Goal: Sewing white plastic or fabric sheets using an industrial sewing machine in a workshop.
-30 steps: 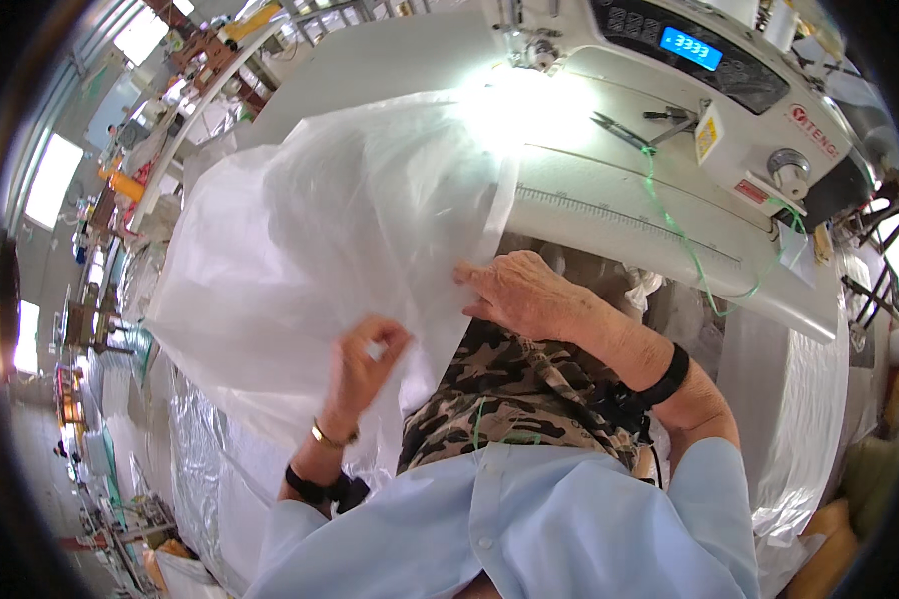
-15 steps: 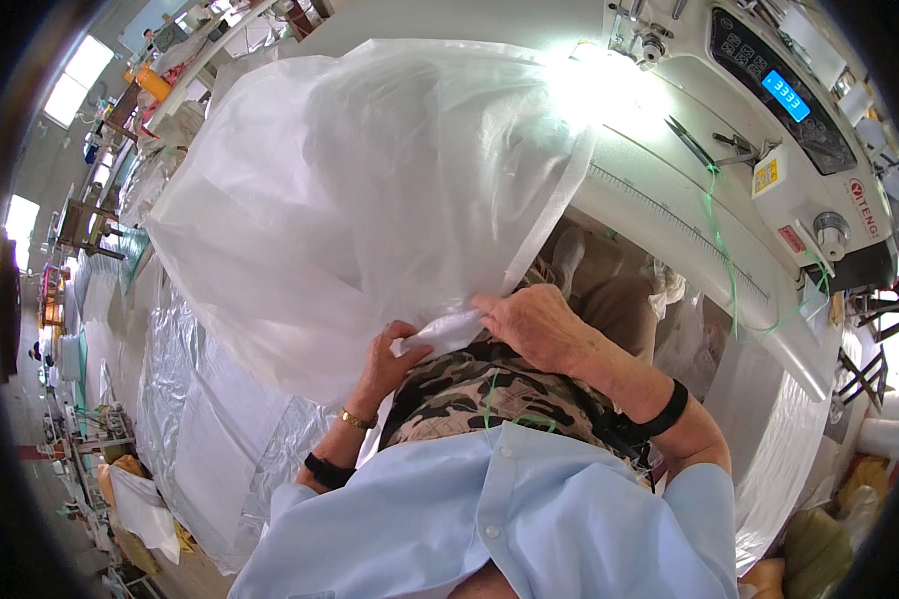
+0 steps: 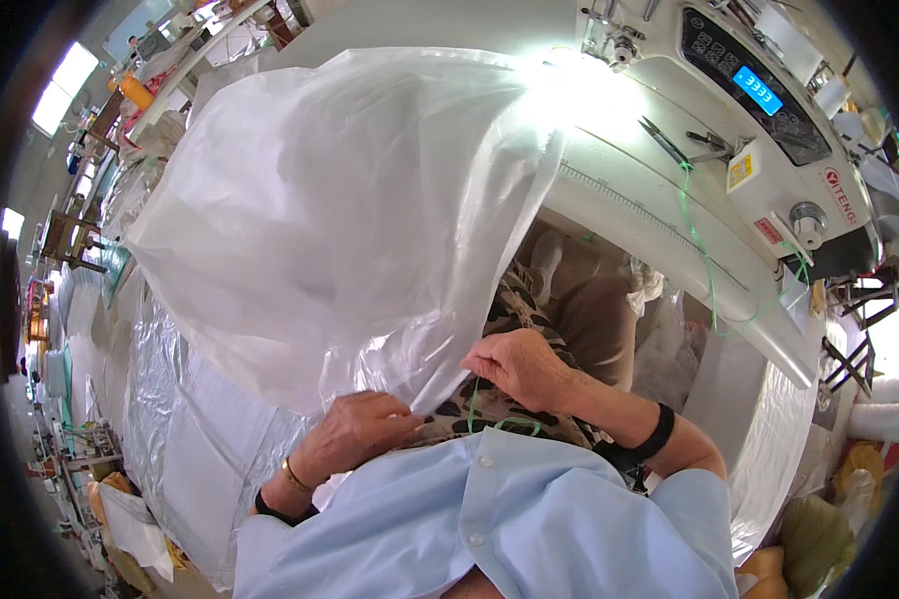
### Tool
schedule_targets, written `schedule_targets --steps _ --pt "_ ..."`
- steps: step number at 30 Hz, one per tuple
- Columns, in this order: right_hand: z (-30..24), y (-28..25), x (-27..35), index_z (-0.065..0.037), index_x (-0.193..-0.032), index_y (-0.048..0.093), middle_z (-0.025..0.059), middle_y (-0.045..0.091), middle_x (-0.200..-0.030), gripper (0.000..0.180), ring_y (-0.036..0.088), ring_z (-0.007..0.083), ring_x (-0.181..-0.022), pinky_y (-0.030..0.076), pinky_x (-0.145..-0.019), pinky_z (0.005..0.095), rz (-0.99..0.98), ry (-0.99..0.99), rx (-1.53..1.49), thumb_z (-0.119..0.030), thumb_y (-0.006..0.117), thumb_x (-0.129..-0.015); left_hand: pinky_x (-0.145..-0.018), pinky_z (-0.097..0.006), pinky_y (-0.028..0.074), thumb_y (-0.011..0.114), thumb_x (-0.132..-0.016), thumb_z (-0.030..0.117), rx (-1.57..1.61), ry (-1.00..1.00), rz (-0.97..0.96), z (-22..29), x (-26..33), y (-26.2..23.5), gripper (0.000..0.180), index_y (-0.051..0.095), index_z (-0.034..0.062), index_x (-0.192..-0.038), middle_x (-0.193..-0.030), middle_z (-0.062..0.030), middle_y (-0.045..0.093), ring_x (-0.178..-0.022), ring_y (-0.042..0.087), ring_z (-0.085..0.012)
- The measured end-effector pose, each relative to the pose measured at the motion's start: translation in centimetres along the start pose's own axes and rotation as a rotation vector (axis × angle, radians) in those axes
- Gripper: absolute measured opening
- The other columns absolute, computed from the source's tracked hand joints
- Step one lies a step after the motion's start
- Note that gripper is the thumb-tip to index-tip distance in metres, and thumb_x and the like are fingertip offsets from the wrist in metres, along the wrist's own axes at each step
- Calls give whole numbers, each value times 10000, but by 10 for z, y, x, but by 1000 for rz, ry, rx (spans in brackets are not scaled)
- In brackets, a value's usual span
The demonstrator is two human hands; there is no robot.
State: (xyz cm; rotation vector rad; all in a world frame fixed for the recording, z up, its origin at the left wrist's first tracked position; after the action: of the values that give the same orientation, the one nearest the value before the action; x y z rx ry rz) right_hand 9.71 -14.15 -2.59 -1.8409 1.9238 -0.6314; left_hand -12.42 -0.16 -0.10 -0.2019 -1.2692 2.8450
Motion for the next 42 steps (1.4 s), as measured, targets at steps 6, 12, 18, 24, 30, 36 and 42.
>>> schedule_targets --steps 6,12,18,24,30,36,42 --pt "-15 -7 20 -25 -860 666 119 642 -772 114 603 303 -662 470 -582 361 191 -139 -58 -134 642 -881 -790 -393 502 584 -786 3 -237 96 370 -2 -74 -25 354 625 2 -1137 -1109 -132 624 -955 618 -313" --pt "-5 -14 50 5 -877 634 102 619 -762 104 606 255 -701 483 -623 347 187 -40 -199 -99 640 -884 -929 -411 443 560 -779 -28 -415 217 470 -18 -139 -34 382 599 -19 -1158 -1197 -132 607 -1075 583 -312" --pt "20 1 60 14 -899 594 59 612 -775 192 571 133 -722 474 -701 272 407 306 -333 -160 675 -887 -845 -406 475 599 -833 47 -258 110 465 -21 -153 -17 261 606 -7 -1089 -1065 -126 639 -985 607 -309" --pt "25 13 38 -19 -1055 508 36 573 -850 355 536 84 -789 460 -686 250 693 379 -582 -183 737 -839 -629 -389 482 699 -827 216 -86 -6 395 -21 -152 18 271 591 7 -961 -846 -117 623 -735 619 -302" --pt "27 23 30 52 -994 584 55 621 -766 227 511 92 -679 451 -628 280 463 484 -524 -169 549 -959 -633 -405 468 656 -816 119 -112 -62 355 -28 -151 29 157 561 18 -890 -786 -128 577 -733 591 -322" --pt "13 25 36 57 -953 610 125 615 -705 247 560 160 -643 461 -613 323 454 286 -465 -179 536 -962 -646 -429 468 597 -788 35 -168 -21 329 -16 -143 25 92 514 19 -824 -782 -127 535 -781 582 -332" --pt "6 26 33 32 -891 599 195 614 -721 191 625 347 -698 468 -618 395 345 152 -186 -150 556 -924 -649 -426 473 550 -772 9 -278 92 243 -11 -142 26 76 530 15 -845 -820 -122 534 -811 590 -324"
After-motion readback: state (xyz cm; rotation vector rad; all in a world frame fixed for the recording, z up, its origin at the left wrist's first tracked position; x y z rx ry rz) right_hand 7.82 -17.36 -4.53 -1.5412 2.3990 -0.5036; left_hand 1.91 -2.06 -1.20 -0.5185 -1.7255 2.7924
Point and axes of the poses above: each hand's wrist, its own x-axis away from the middle knuckle, its own y-axis out of the palm, z = x × y, the point moved 1 cm from there along -x, towards the middle knuckle
